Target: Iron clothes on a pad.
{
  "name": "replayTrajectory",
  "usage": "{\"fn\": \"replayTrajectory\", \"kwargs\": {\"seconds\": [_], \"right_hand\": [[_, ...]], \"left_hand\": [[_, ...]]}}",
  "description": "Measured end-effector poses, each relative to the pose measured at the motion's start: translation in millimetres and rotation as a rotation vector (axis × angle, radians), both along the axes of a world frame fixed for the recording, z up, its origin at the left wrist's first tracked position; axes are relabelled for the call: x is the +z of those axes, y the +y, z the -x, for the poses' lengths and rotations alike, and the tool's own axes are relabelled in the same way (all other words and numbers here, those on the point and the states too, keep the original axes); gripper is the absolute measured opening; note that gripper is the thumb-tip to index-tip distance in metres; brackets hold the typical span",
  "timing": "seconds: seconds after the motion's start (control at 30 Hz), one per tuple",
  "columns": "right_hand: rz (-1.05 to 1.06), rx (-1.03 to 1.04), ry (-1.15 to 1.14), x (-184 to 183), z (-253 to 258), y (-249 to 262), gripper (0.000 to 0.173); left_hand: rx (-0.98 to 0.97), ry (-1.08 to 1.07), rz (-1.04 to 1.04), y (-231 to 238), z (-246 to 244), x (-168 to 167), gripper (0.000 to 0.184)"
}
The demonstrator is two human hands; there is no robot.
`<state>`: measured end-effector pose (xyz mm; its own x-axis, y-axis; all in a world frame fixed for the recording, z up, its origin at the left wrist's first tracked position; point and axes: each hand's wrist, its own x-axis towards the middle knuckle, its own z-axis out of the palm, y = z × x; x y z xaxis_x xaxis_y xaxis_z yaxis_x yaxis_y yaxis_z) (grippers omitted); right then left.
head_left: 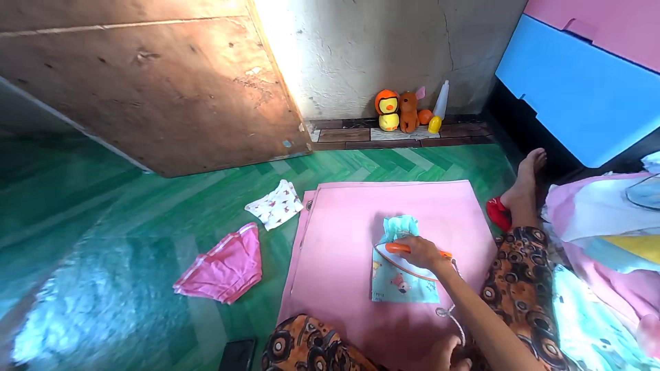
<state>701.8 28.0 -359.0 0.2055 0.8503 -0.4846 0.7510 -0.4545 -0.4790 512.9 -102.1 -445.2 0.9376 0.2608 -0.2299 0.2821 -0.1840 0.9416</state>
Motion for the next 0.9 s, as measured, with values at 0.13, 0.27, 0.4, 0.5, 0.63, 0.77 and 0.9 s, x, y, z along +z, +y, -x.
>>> {"fn": "replayTrajectory", "kwargs": {"seconds": [0.13, 0.27, 0.4, 0.5, 0.63, 0.77, 0.9], "right_hand": [[0.014, 0.115, 0.057, 2, 13, -18, 0.045], [0.038, 0.206, 0.065, 3, 31, -44, 0.044], [0.039, 0.236, 0.047, 5, 38, -54, 0.044], [-0.024, 0.223, 0.018, -2, 36, -48, 0.043], [-0.063, 0.147, -0.021, -3, 20, -23, 0.044], [-0.078, 0.064, -0.056, -3, 2, 1, 0.046], [-0.053, 0.061, -0.024, -3, -1, 1, 0.046]], "left_hand": [[-0.012, -0.007, 0.006, -1, -1, 4, 0.038], [-0.051, -0.003, -0.027, 0, 1, -1, 0.038], [-0.034, -0.095, -0.046, -2, 1, -7, 0.033], [-0.022, -0.078, -0.048, -1, 1, -5, 0.034], [0.028, 0.026, 0.011, 3, 2, 12, 0.043], [0.059, 0.064, -0.036, 4, 3, 12, 0.047], [0.034, 0.136, -0.006, 4, 1, 17, 0.050]]}}
